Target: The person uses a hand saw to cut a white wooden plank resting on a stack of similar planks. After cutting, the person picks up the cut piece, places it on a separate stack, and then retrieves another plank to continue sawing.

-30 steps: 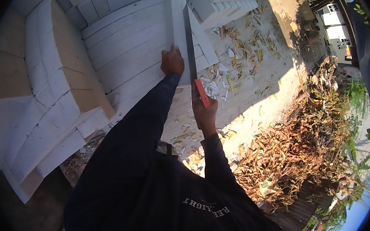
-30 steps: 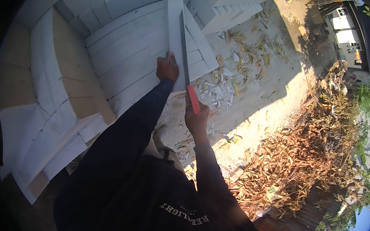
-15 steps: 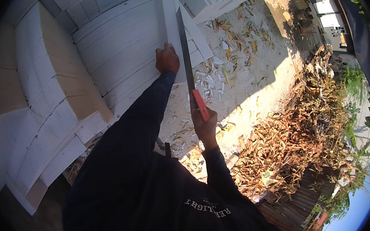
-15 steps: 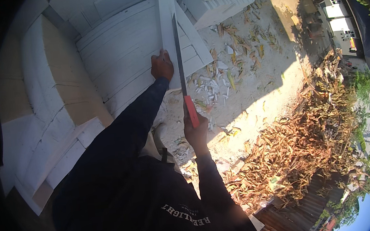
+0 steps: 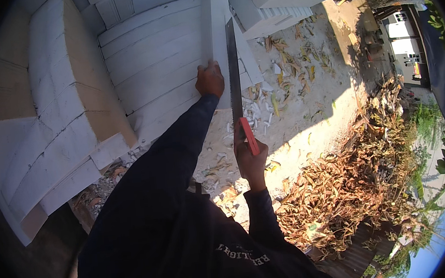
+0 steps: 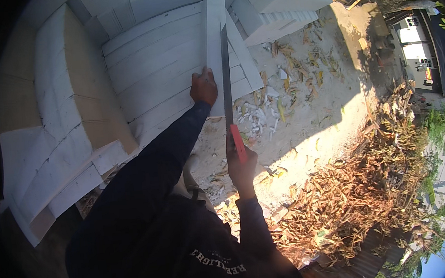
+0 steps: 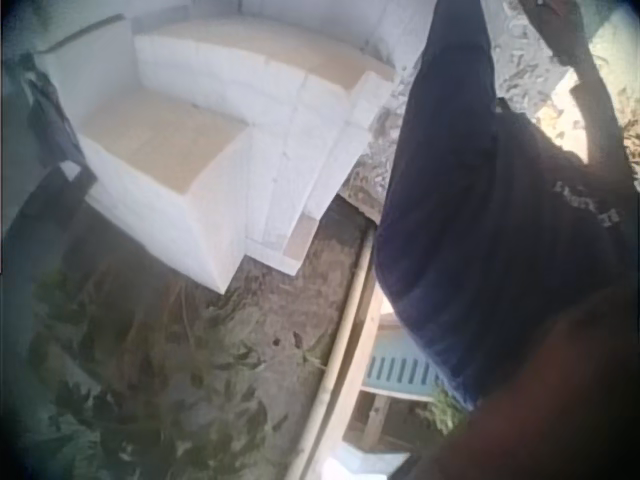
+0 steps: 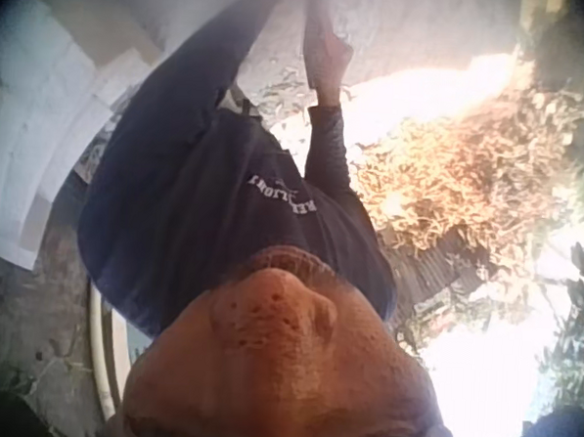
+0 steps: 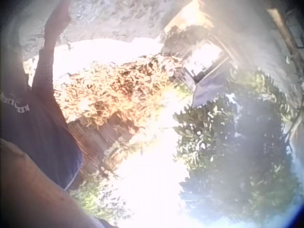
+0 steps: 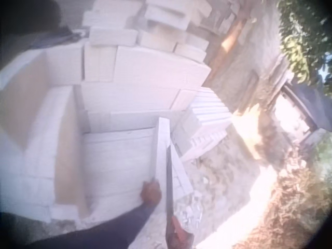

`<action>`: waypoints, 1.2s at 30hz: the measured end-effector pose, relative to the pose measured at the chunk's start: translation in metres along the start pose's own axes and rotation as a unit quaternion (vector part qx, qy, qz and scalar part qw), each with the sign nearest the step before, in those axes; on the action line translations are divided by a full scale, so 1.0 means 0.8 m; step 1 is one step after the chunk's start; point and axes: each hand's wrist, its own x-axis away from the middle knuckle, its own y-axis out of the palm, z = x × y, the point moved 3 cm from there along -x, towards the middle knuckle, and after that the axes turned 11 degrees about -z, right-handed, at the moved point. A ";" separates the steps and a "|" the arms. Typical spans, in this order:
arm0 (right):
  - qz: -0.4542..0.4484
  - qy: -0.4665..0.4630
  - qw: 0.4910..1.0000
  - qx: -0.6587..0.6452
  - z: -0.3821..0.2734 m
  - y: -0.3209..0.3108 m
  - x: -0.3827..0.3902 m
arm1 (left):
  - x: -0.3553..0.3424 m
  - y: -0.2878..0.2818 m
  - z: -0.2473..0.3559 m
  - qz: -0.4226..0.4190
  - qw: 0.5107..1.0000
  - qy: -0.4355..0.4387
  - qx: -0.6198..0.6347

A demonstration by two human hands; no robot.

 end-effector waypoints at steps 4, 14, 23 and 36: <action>-0.022 0.024 0.999 -0.011 -0.010 -0.012 -0.031 | -0.007 -0.002 0.011 -0.008 1.000 0.024 0.003; -0.004 0.012 1.000 0.007 -0.005 -0.003 -0.050 | 0.000 -0.003 0.014 -0.002 1.000 0.016 0.005; -0.020 0.079 0.996 -0.043 0.014 -0.007 -0.035 | -0.004 -0.001 0.004 0.004 1.000 0.023 -0.013; -0.018 0.073 0.996 -0.052 0.021 -0.017 -0.058 | -0.002 0.004 0.004 -0.052 0.997 -0.053 0.006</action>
